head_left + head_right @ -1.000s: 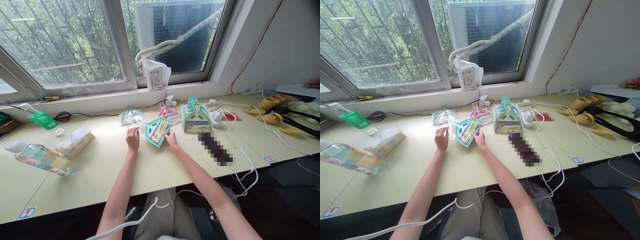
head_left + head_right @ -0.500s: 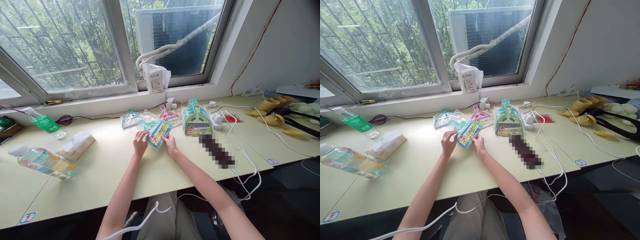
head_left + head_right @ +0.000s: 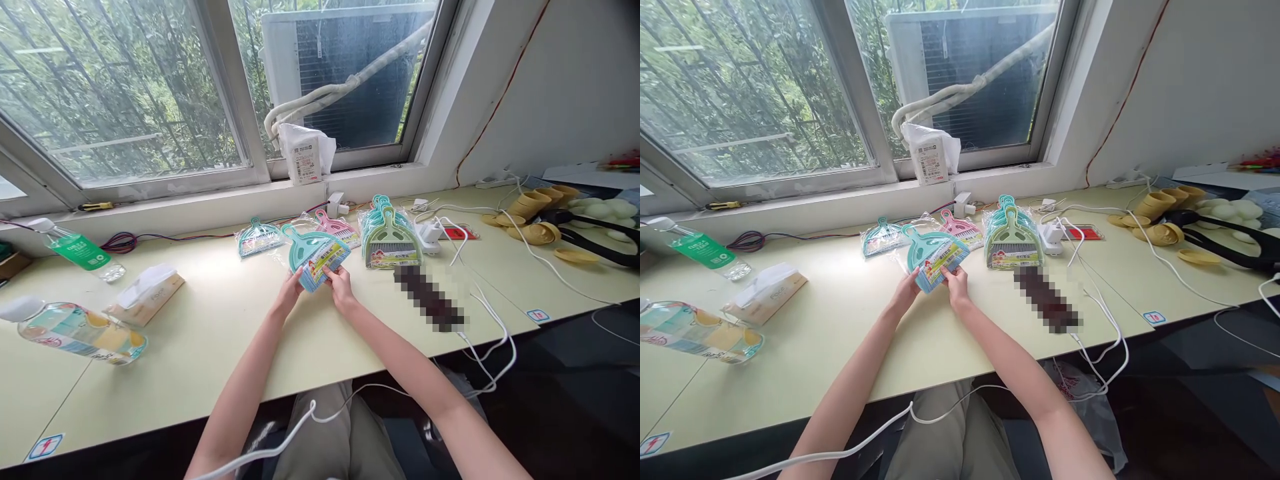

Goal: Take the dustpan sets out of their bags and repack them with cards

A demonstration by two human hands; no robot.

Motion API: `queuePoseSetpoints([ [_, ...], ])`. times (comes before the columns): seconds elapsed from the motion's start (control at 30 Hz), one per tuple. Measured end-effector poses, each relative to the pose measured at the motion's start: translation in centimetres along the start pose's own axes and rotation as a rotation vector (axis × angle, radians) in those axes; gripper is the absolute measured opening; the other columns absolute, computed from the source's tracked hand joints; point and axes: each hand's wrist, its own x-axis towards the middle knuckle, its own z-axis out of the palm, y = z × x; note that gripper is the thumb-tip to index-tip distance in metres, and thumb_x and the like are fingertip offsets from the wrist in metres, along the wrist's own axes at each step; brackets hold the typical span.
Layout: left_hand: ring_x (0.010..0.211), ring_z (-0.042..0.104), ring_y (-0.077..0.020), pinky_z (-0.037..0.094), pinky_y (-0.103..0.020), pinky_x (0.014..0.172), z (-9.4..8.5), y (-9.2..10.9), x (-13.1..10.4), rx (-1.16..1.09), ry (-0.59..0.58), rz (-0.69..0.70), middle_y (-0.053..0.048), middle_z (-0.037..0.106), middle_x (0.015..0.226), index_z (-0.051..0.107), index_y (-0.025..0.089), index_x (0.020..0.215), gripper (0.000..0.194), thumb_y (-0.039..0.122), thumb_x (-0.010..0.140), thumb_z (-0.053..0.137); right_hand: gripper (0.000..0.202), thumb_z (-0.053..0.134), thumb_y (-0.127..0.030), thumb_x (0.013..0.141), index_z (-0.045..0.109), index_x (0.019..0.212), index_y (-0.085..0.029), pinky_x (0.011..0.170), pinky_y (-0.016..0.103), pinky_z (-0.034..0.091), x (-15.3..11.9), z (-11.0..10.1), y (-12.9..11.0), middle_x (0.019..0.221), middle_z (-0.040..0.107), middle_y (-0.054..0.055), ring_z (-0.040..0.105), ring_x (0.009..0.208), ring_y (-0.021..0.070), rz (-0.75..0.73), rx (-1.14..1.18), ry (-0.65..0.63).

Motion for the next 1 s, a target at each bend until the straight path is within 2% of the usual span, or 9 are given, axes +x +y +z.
queuePoseSetpoints([
  [0.1, 0.111, 0.058, -0.0298, 0.047, -0.045, 0.095, 1.0, -0.7, -0.2, -0.023, -0.07, -0.066, -0.011, 0.062, 0.12, 0.051, 0.019, 0.124, 0.056, 0.048, 0.078, 0.064, 0.03, 0.073, -0.028, 0.064, 0.058, 0.089, -0.019, 0.073, 0.031, 0.057, 0.5, -0.4, -0.2, 0.099, 0.07, 0.007, 0.067, 0.088, 0.0204, -0.001, 0.007, 0.059],
  [0.3, 0.114, 0.056, -0.0299, 0.047, -0.045, 0.096, 1.0, -0.6, 0.0, -0.039, 0.059, 0.031, -0.011, 0.058, 0.126, 0.043, 0.022, 0.13, 0.066, 0.043, 0.073, 0.07, 0.034, 0.075, -0.031, 0.063, 0.058, 0.09, -0.018, 0.072, 0.031, 0.057, 0.4, -0.1, 0.0, 0.096, 0.069, 0.006, 0.066, 0.089, 0.0207, -0.038, -0.01, -0.002],
  [0.43, 0.119, 0.053, -0.0308, 0.045, -0.047, 0.098, 1.1, -1.1, -0.1, 0.099, 0.035, 0.069, -0.013, 0.054, 0.131, 0.03, 0.024, 0.139, 0.084, 0.037, 0.068, 0.074, 0.033, 0.073, -0.033, 0.064, 0.058, 0.088, -0.018, 0.072, 0.031, 0.056, 0.5, -0.1, 0.3, 0.092, 0.069, 0.006, 0.066, 0.086, 0.0198, -0.07, -0.059, 0.01],
  [0.57, 0.139, 0.027, -0.0289, 0.027, -0.045, 0.112, 2.2, -1.3, -0.6, 0.452, 0.269, 0.238, -0.016, 0.023, 0.152, -0.003, 0.024, 0.148, 0.108, 0.034, 0.071, 0.072, 0.033, 0.074, -0.033, 0.062, 0.058, 0.088, -0.018, 0.072, 0.03, 0.056, 0.9, -0.5, 0.3, 0.094, 0.069, 0.006, 0.065, 0.088, 0.0201, -0.074, -0.05, 0.056],
  [0.67, 0.144, -0.004, -0.0261, 0.009, -0.047, 0.116, 2.7, -0.9, -1.2, 0.873, 0.458, 0.446, -0.009, -0.006, 0.157, 0.001, 0.026, 0.149, 0.101, 0.031, 0.074, 0.068, 0.034, 0.073, -0.034, 0.062, 0.058, 0.088, -0.019, 0.072, 0.03, 0.056, 1.0, -0.6, 0.3, 0.095, 0.069, 0.006, 0.065, 0.088, 0.02, -0.072, -0.056, 0.058],
  [0.73, 0.143, -0.008, -0.0256, 0.004, -0.052, 0.115, 2.8, -0.7, -1.5, 1.095, 0.39, 0.537, -0.003, 0.0, 0.158, 0.024, 0.031, 0.146, 0.073, 0.026, 0.081, 0.059, 0.033, 0.072, -0.033, 0.062, 0.058, 0.088, -0.019, 0.072, 0.03, 0.056, 1.1, -0.5, 0.5, 0.094, 0.069, 0.006, 0.065, 0.088, 0.0201, -0.071, -0.067, 0.051],
  [0.8, 0.144, 0.005, -0.0246, 0.0, -0.055, 0.114, 2.7, -0.7, -1.6, 1.225, 0.229, 0.584, 0.0, 0.021, 0.155, 0.044, 0.035, 0.135, 0.052, 0.016, 0.087, 0.046, 0.033, 0.072, -0.032, 0.062, 0.058, 0.088, -0.018, 0.072, 0.03, 0.056, 1.0, -0.4, 0.6, 0.094, 0.068, 0.006, 0.065, 0.088, 0.02, -0.072, -0.068, 0.053],
  [0.9, 0.139, 0.027, -0.0218, 0.002, -0.053, 0.115, 2.5, -0.9, -1.6, 1.283, 0.086, 0.623, -0.001, 0.041, 0.145, 0.048, 0.035, 0.133, 0.061, 0.002, 0.085, 0.032, 0.035, 0.072, -0.033, 0.061, 0.059, 0.089, -0.018, 0.071, 0.03, 0.055, 1.0, -0.3, 0.7, 0.094, 0.068, 0.006, 0.065, 0.086, 0.0196, -0.068, -0.077, 0.061],
  [1.0, 0.136, 0.033, -0.0209, 0.008, -0.049, 0.117, 2.5, -0.7, -1.7, 1.276, 0.098, 0.649, 0.0, 0.044, 0.143, 0.042, 0.035, 0.138, 0.067, 0.0, 0.083, 0.028, 0.038, 0.073, -0.035, 0.06, 0.059, 0.09, -0.018, 0.071, 0.029, 0.054, 0.8, -0.3, 0.6, 0.095, 0.068, 0.006, 0.064, 0.087, 0.0196, -0.073, -0.083, 0.044],
])
